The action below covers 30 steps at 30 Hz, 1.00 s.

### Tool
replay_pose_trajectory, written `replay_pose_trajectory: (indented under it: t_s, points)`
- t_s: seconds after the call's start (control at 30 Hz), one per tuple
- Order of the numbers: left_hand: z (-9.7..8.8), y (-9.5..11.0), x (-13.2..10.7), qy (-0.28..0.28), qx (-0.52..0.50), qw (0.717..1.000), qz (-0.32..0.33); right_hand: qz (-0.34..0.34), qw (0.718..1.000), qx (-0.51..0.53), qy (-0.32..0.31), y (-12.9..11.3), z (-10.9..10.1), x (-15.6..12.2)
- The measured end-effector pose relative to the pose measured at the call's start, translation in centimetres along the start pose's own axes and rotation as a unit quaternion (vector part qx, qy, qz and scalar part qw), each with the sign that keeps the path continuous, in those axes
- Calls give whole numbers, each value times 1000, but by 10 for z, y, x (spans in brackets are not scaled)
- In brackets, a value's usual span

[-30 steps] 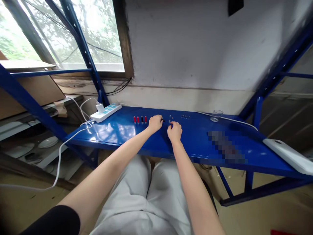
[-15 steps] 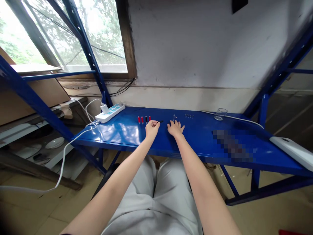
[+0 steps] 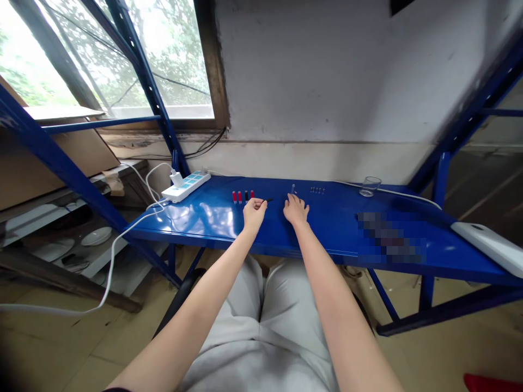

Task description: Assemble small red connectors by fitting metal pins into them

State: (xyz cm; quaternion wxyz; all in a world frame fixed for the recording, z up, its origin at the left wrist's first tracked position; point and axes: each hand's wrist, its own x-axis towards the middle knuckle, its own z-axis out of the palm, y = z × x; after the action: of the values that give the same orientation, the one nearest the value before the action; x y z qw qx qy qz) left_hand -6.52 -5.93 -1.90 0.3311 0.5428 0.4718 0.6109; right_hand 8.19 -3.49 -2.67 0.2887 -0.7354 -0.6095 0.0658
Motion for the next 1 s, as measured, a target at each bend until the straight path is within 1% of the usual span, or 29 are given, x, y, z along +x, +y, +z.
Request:
replay_pose_trajectory:
  t_s: [0.1,0.2,0.27,0.33,0.43,0.53,0.6,0.7,0.87,1.0]
  points:
    - [0,-1,0,-3,0,1000,-1,-38,993,84,74,1,-6,-6]
    - [0,-1,0,-14,-2,1000,-10,-85,968,184,148,1,-11,-10]
    - [-1,0,0,-19,-7,1000,-18,-83,949,250,170,1,-11,-11]
    - [-1,-1,0,-21,-11,999,-24,-70,934,310,162,1,-10,-11]
    - [-1,-2,0,-23,-16,999,-28,-69,920,366,124,0,-6,-10]
    - [-1,-4,1,-25,-17,999,-23,-86,918,377,90,-3,-5,-11]
    - [0,-6,1,-26,-16,999,-20,-96,921,369,79,-4,-5,-12]
    - [1,-8,2,-27,-12,999,-16,-93,926,353,93,-3,-5,-12]
    - [0,-8,2,-22,-12,1000,-9,-83,926,351,112,1,-3,-11]
    - [0,-6,2,-20,-17,1000,-8,-67,937,323,115,2,-3,-10]
